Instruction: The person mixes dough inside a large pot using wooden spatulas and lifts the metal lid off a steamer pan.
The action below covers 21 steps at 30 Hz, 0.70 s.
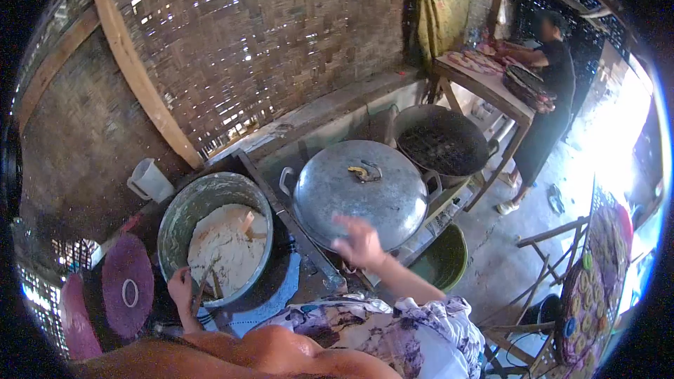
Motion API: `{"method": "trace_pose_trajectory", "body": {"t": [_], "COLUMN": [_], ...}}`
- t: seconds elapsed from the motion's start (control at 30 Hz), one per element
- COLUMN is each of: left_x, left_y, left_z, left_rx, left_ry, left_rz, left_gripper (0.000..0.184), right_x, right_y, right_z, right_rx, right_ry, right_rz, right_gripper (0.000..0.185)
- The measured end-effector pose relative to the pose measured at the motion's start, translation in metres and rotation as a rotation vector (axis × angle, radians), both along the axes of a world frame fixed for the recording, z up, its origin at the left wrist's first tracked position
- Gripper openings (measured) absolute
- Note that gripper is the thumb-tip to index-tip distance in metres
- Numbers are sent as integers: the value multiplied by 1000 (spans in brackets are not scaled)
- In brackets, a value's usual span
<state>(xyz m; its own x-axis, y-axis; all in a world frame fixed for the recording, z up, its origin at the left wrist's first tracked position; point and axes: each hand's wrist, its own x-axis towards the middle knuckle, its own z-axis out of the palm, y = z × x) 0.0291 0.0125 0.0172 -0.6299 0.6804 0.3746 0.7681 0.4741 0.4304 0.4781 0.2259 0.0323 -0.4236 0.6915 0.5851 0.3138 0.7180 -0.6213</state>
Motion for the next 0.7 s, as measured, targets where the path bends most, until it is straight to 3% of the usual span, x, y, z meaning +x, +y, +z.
{"method": "trace_pose_trajectory", "body": {"t": [0.13,0.2,0.3,0.4,0.5,0.63,0.7], "left_x": [-1,-3,2,-3,-4,2,4], "left_y": [1,0,1,-3,-2,-3,-4], "left_z": [-5,-7,-3,-8,-7,5,7], "left_rx": [24,14,27,53,37,-29,-18], "left_ry": [-34,-24,-80,-56,-62,-121,-139], "left_rz": [38,40,46,42,54,89,96], "left_gripper": [18,18,18,18,18,19,19], "right_x": [-8,-10,-17,-12,-3,6,9], "right_y": [99,144,178,228,242,244,256], "right_z": [21,10,-8,-35,-42,-33,-51], "right_rx": [272,388,216,-275,-88,-411,-367], "right_ry": [-15,-201,-540,-791,-855,-588,-531], "right_rz": [-388,-585,-746,-581,-465,-414,-431], "right_gripper": [41,38,38,36,36,36,39]}}
